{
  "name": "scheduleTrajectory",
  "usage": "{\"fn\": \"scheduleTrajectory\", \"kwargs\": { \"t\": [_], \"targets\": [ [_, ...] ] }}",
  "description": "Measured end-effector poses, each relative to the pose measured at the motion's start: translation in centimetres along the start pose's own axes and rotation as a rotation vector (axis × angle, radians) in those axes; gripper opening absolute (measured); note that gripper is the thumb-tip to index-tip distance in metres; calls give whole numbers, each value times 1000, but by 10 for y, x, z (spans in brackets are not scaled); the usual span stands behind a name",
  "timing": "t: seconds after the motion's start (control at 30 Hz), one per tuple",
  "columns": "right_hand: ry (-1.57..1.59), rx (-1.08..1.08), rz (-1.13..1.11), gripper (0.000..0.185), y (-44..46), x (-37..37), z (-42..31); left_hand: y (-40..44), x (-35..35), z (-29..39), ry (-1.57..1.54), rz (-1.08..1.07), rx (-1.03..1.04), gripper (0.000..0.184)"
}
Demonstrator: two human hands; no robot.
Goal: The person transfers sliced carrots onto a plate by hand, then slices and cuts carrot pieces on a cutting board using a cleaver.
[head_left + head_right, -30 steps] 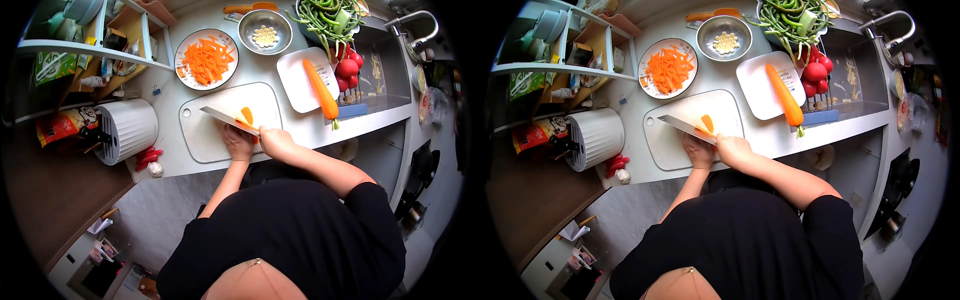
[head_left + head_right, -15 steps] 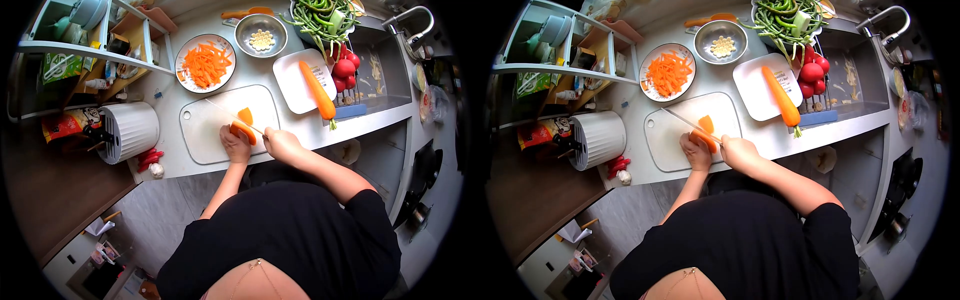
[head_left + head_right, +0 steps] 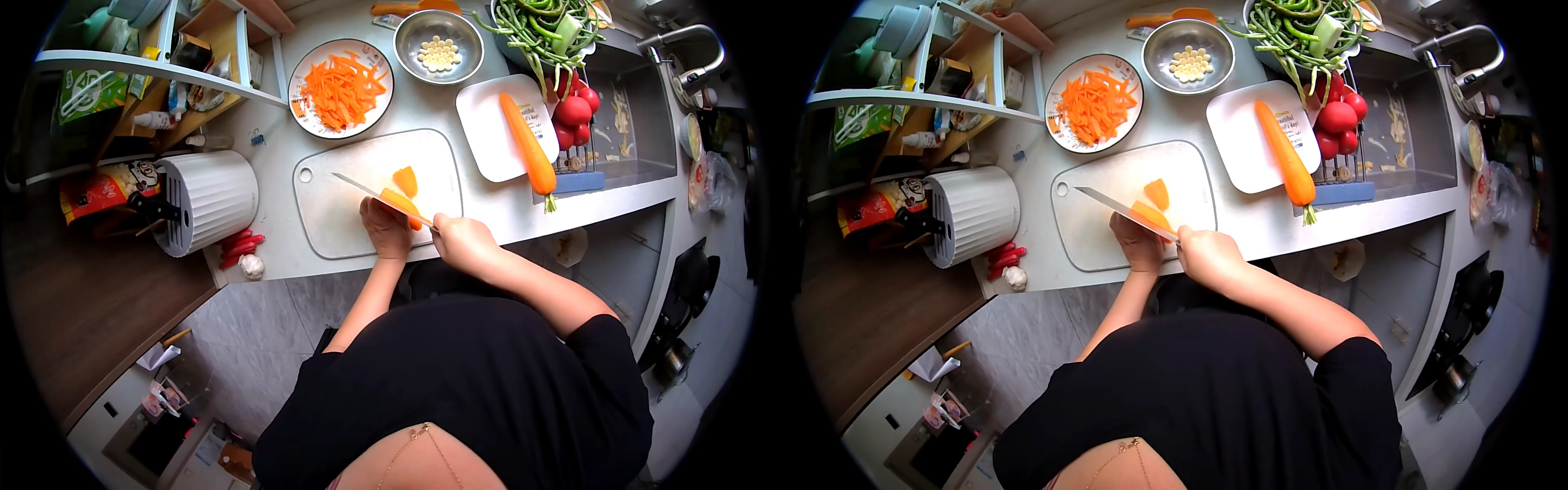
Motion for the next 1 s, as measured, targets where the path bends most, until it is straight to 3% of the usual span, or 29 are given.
{"fn": "scheduleTrajectory", "kwargs": {
  "t": [0.13,0.23,0.53,0.7,0.93,1.0],
  "targets": [
    [-71,22,-29,12,-2,11,-1,-6,-2,5,104,83,74,64],
    [-102,29,-31,10,2,20,-4,-18,13,-14,105,86,12,59],
    [-135,78,-60,13,-8,17,-1,-15,12,-9,199,48,43,69],
    [-74,-11,22,12,18,20,-6,-8,2,1,75,89,32,67],
    [-111,165,-147,13,-6,17,11,-4,5,-2,59,8,-23,65],
    [-92,90,-85,14,17,21,3,0,0,3,5,-6,-15,60]
  ]
}}
Point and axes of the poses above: each hand's wrist, its own y-axis towards the middle knuckle, its own x-axis out of the palm, z = x × y, the point moved 6 cm from there along y, towards the middle knuckle
